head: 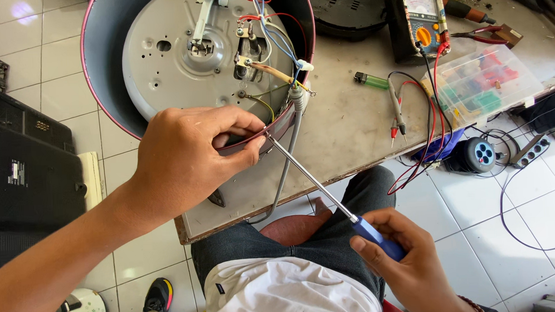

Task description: The person uses pliers to strip the insulation from a wire and then uses a screwdriver to tighten a screw on a small component attached to a circular device. They also use a multimeter to test the connections.

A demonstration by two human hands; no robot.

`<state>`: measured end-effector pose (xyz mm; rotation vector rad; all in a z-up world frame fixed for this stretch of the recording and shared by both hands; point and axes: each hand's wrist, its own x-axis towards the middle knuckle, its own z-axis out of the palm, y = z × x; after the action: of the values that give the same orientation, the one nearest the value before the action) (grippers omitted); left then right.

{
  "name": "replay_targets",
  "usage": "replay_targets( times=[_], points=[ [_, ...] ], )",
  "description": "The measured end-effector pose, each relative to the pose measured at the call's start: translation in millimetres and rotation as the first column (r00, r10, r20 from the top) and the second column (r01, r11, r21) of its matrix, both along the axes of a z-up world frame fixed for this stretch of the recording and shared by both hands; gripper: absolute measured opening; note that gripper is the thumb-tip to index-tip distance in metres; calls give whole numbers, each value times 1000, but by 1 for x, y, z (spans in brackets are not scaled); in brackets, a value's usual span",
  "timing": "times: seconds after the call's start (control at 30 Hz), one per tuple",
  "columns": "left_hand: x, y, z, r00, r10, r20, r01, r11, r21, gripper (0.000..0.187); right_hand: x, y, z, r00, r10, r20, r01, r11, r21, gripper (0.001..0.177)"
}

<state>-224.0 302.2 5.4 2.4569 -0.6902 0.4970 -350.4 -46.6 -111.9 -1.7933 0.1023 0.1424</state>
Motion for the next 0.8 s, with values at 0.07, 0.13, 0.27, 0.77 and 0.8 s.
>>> replay_targets(
  times=[0.07,0.13,0.27,0.77,0.8],
  points=[
    [-1,-1,0,1000,6,22,-6,1000,-3,3,0,5,4,999,45,-26,-44,999,6,22],
    [-2,0,-2,999,26,28,-26,1000,9,4,-2,8,-4,998,56,-18,-57,996,-63,24],
    [-3,-1,-3,997,46,63,-49,998,39,4,-4,19,-23,990,136,30,-137,990,29,40],
    [3,3,0,998,49,-35,-47,997,58,7,-7,41,-8,992,-49,-114,75,968,239,21],
    [3,3,0,998,52,-34,-50,997,60,7,-8,40,-12,992,-46,-114,72,968,241,21]
  ],
)
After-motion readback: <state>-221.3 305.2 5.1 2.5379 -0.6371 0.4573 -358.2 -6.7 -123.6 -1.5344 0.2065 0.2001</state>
